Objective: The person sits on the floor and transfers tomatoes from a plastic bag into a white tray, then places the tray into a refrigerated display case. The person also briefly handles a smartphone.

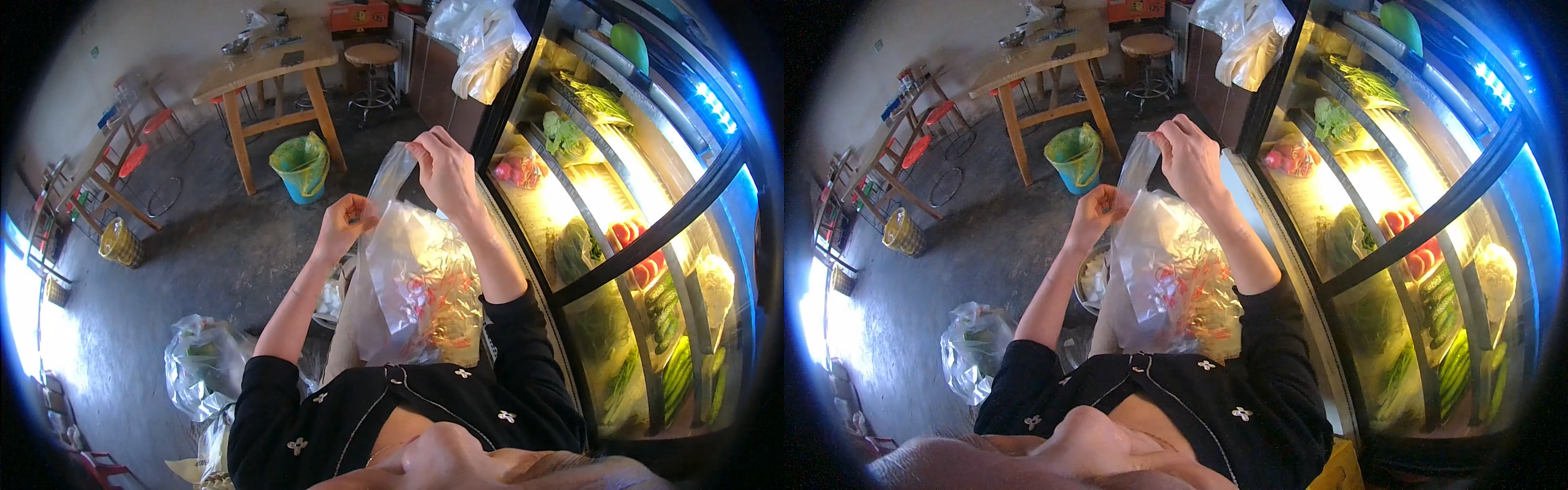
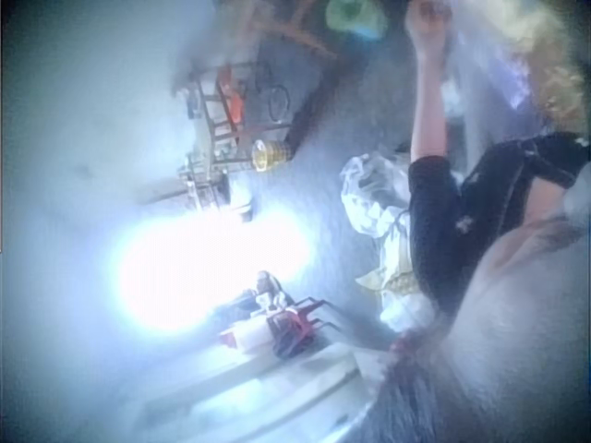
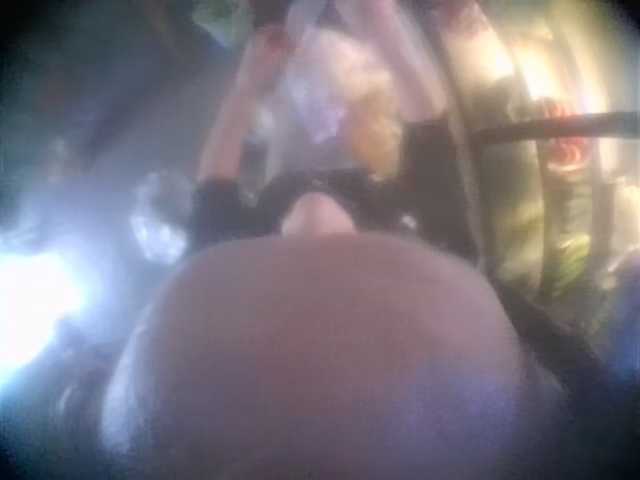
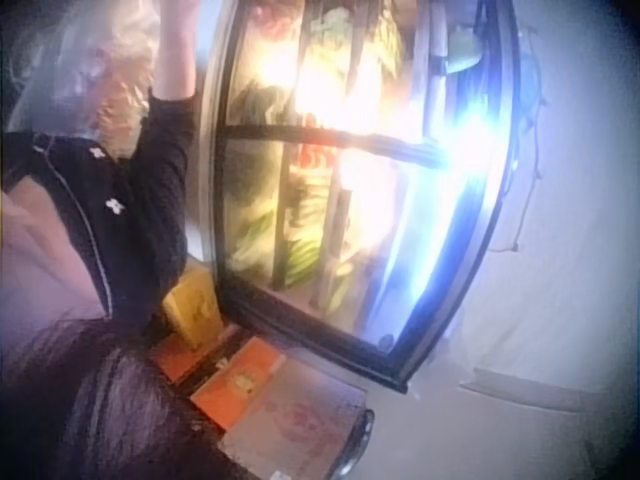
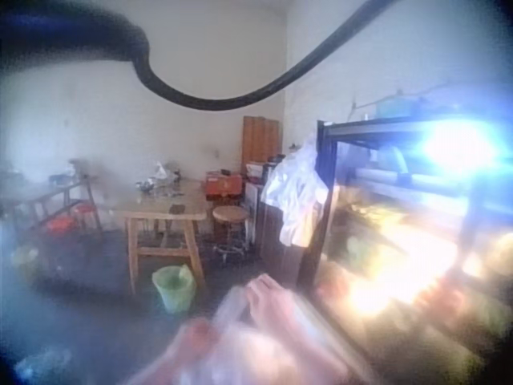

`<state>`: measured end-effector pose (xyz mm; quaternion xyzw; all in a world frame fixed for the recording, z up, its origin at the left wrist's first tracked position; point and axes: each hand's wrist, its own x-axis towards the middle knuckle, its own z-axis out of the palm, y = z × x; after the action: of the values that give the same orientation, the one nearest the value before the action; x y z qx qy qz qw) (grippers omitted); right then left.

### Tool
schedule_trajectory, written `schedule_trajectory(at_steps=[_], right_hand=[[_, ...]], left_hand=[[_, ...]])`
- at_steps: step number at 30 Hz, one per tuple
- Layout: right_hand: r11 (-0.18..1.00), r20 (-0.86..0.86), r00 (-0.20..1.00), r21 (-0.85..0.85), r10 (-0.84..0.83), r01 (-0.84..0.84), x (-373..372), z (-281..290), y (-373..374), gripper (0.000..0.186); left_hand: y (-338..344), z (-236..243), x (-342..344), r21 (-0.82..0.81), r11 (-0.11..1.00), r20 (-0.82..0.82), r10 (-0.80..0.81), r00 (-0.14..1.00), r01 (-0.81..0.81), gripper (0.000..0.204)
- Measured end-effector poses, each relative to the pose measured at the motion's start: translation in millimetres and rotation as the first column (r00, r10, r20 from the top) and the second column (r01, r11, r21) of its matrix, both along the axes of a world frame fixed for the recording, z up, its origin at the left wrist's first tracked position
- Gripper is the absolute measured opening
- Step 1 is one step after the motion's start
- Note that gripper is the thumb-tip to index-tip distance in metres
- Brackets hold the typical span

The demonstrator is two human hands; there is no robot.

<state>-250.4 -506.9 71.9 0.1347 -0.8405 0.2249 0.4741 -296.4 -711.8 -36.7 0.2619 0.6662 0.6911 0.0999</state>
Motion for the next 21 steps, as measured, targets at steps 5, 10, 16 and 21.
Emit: schedule_trajectory(at_steps=[5, 10, 16, 21], right_hand=[[0.992, 0.102, 0.992, -0.110, 0.074, -0.063, -6.4, -4.5, 1.4, 0.008], [0.955, 0.190, 0.982, -0.292, 0.016, 0.041, -11.7, -64.7, 42.2, 0.009], [0.994, 0.548, 0.836, -0.076, -0.027, 0.081, 81.1, -215.4, -19.0, 0.045], [0.993, 0.432, 0.898, -0.114, 0.088, -0.042, 111.3, -220.1, -66.1, 0.054]], left_hand=[[-1.4, -36.7, 0.1, 0.056, 0.996, 0.141, -0.084, 0.987, 0.076, 0.003], [-26.4, -96.0, -13.2, -0.064, 0.997, 0.273, 0.047, 0.961, -0.031, 0.013], [-40.5, -150.3, -30.2, -0.214, 0.878, 0.131, 0.461, 0.878, -0.429, 0.038], [9.5, -93.6, -7.1, -0.018, 0.798, -0.638, 0.454, 0.622, -0.602, 0.036]])
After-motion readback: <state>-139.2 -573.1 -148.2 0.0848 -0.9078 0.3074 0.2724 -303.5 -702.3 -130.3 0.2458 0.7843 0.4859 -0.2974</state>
